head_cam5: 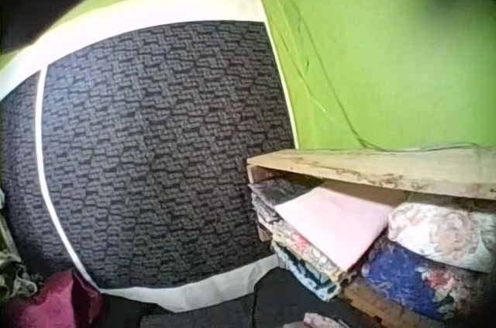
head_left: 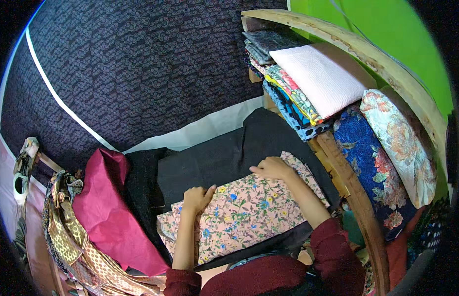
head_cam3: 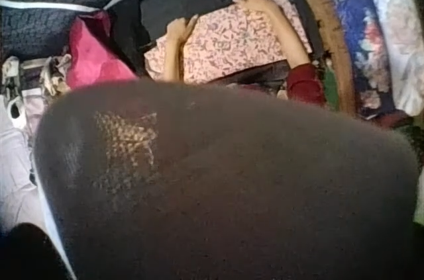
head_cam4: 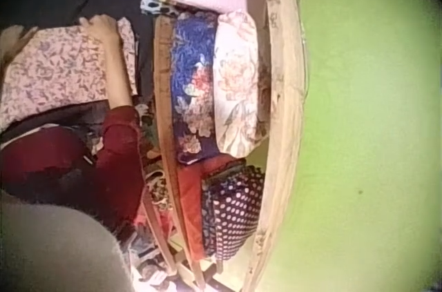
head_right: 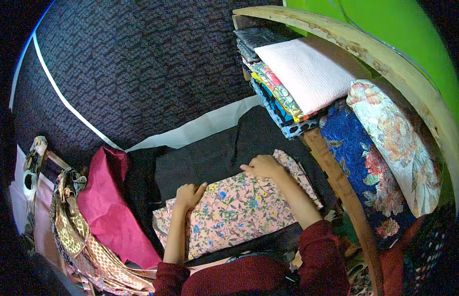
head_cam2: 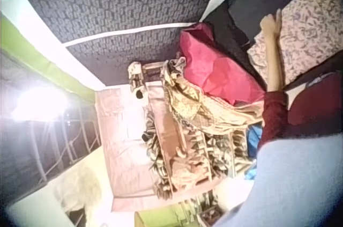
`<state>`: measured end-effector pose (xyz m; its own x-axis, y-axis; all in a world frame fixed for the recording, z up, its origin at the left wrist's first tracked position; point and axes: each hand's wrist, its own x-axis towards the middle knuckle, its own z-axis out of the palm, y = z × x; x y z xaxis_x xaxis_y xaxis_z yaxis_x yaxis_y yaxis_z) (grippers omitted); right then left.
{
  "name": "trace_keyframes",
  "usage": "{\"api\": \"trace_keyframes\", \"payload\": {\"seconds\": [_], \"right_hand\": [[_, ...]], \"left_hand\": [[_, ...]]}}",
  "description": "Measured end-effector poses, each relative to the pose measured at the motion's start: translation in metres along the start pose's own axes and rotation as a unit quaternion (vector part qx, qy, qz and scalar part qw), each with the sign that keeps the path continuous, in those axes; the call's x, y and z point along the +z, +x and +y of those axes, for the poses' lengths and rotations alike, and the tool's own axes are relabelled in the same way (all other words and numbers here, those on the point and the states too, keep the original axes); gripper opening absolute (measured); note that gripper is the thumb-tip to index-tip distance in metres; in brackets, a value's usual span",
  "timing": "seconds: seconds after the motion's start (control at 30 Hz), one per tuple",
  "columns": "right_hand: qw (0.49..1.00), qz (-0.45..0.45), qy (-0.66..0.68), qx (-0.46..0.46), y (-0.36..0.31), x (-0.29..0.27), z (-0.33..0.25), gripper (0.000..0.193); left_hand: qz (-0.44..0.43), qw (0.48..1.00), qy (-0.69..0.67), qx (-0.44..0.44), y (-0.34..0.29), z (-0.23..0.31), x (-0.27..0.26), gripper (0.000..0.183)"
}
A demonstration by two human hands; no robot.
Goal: The recorder folds a floral patterned fabric and places it on a shelf.
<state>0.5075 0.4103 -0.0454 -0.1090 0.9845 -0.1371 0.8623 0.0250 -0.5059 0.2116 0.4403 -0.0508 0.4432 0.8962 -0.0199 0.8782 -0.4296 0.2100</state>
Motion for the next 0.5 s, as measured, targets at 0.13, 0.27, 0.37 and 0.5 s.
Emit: {"api": "trace_keyframes", "payload": {"seconds": [0.13, 0.27, 0.37, 0.5], "right_hand": [[0.997, 0.069, -0.008, -0.024, -0.008, -0.012, 0.037, 0.046], [0.973, 0.205, -0.028, -0.100, -0.018, -0.022, 0.058, 0.032], [0.934, 0.331, 0.067, -0.120, -0.028, -0.030, 0.072, 0.016], [0.973, 0.143, 0.172, 0.050, -0.040, -0.041, 0.088, 0.019]], "left_hand": [[0.019, 0.997, -0.079, -0.001, -0.010, -0.021, -0.003, 0.051], [0.070, 0.990, -0.123, 0.017, -0.017, -0.022, 0.000, 0.044], [0.069, 0.988, -0.136, 0.017, -0.016, -0.023, 0.003, 0.045], [0.071, 0.987, -0.146, 0.012, -0.015, -0.023, 0.006, 0.045]]}}
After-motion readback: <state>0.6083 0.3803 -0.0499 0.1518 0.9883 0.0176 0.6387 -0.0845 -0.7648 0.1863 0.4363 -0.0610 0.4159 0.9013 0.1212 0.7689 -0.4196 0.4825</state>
